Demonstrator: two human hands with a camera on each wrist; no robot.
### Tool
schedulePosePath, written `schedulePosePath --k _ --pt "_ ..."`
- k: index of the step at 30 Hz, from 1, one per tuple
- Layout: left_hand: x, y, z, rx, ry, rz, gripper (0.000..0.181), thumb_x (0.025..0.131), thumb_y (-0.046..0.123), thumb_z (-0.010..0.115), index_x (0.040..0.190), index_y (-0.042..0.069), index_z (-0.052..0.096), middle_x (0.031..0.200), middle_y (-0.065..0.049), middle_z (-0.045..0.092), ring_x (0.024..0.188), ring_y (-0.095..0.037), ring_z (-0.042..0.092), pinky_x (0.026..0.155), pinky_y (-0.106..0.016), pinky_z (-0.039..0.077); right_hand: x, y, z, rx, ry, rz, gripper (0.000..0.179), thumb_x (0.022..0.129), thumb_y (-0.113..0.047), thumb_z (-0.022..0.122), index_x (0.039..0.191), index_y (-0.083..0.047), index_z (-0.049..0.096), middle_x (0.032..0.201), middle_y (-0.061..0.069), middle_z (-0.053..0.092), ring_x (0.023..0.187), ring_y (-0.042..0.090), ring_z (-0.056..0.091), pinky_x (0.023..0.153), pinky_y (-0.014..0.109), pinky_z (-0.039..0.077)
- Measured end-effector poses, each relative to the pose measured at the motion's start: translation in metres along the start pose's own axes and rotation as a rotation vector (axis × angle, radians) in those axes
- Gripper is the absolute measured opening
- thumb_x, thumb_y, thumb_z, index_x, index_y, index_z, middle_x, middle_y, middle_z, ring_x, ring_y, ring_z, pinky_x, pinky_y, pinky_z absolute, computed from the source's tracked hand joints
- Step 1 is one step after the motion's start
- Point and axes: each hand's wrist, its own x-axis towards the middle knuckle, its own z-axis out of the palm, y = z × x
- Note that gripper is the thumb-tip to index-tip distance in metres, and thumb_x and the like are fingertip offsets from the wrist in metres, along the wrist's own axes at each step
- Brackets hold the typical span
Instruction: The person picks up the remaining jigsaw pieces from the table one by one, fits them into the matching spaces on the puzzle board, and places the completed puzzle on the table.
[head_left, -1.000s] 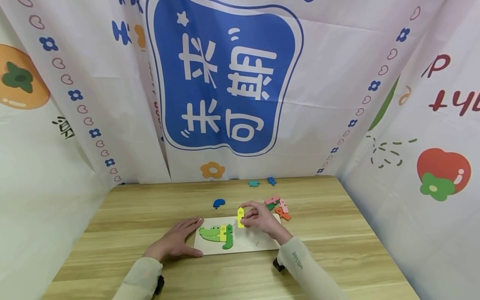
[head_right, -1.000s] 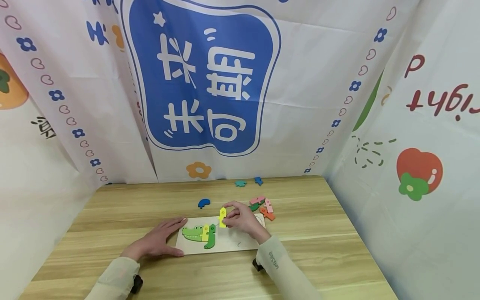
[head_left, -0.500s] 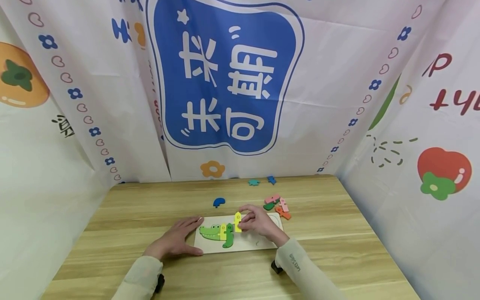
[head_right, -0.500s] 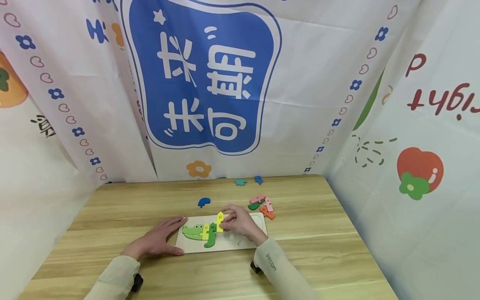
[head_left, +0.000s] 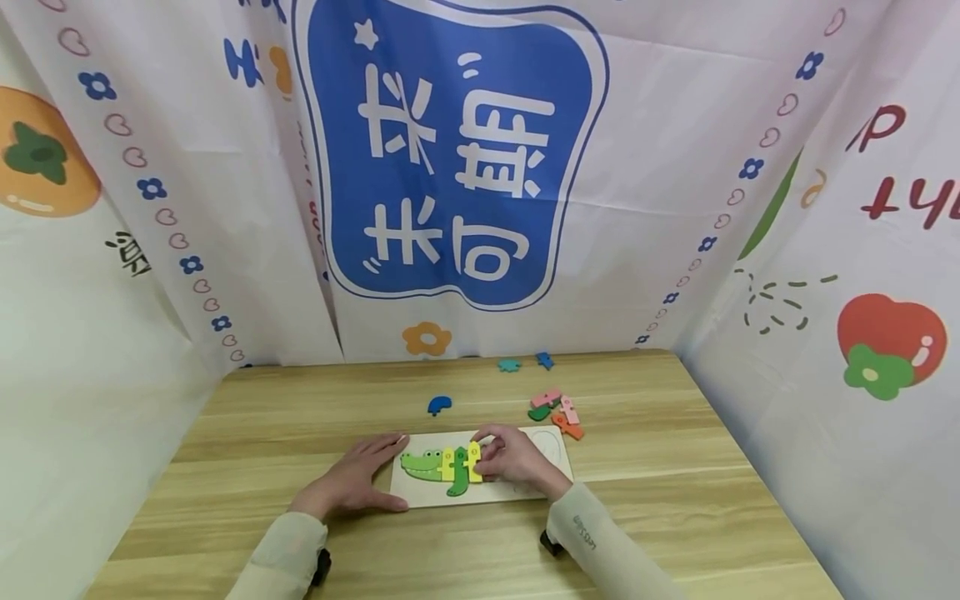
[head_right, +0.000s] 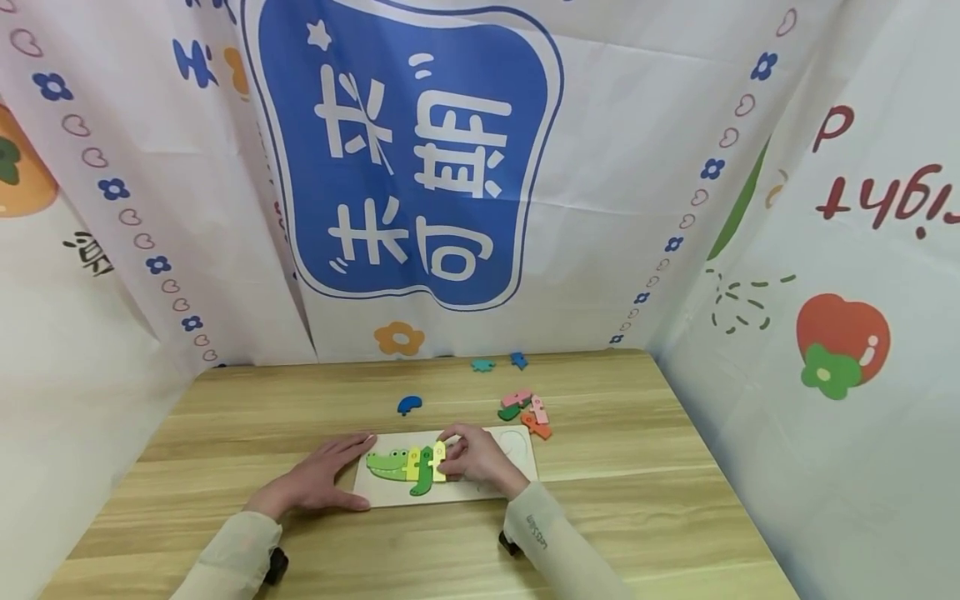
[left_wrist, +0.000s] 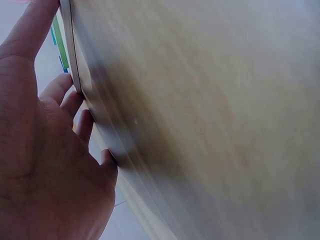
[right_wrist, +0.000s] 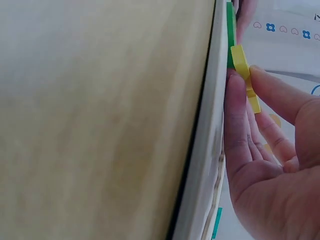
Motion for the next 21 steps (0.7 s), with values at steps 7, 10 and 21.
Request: schedulePosePath --k 7,10,21 --pt "0.0015 -0.0047 0.0032 0.001 0.011 0.003 0.111 0.075 0.068 0.082 0.164 0.021 0.034 0.171 -0.007 0.028 0.156 -0.045 0.021 0.121 -0.070 0.022 0.0017 0.0000 0.0022 -0.050 0.014 -0.010 0.042 0.087 -0.010 0.084 0.126 -0.013 0.069 0.088 0.001 0.071 0.072 0.015 0.071 0.063 0.031 0.060" --pt "0.0022 -0.0053 0.0041 -0.002 0.012 0.005 0.111 0.075 0.068 0.082 0.164 0.020 0.034 0.171 -0.007 0.028 0.156 -0.045 0.021 0.121 -0.070 0.023 0.0022 0.0004 0.0025 -0.073 0.016 -0.023 0.042 0.087 -0.010 0.084 0.126 -0.012 0.069 0.086 0.000 0.070 0.072 0.015 0.070 0.062 0.030 0.059" --pt "0.0017 -0.0049 0.0036 0.012 0.012 0.012 0.111 0.075 0.068 0.082 0.163 0.020 0.034 0.171 -0.008 0.028 0.156 -0.046 0.021 0.121 -0.070 0.023 0.0051 0.0007 0.0051 -0.121 0.032 -0.030 0.041 0.084 -0.009 0.086 0.123 -0.010 0.071 0.086 0.000 0.069 0.074 0.013 0.066 0.061 0.025 0.055"
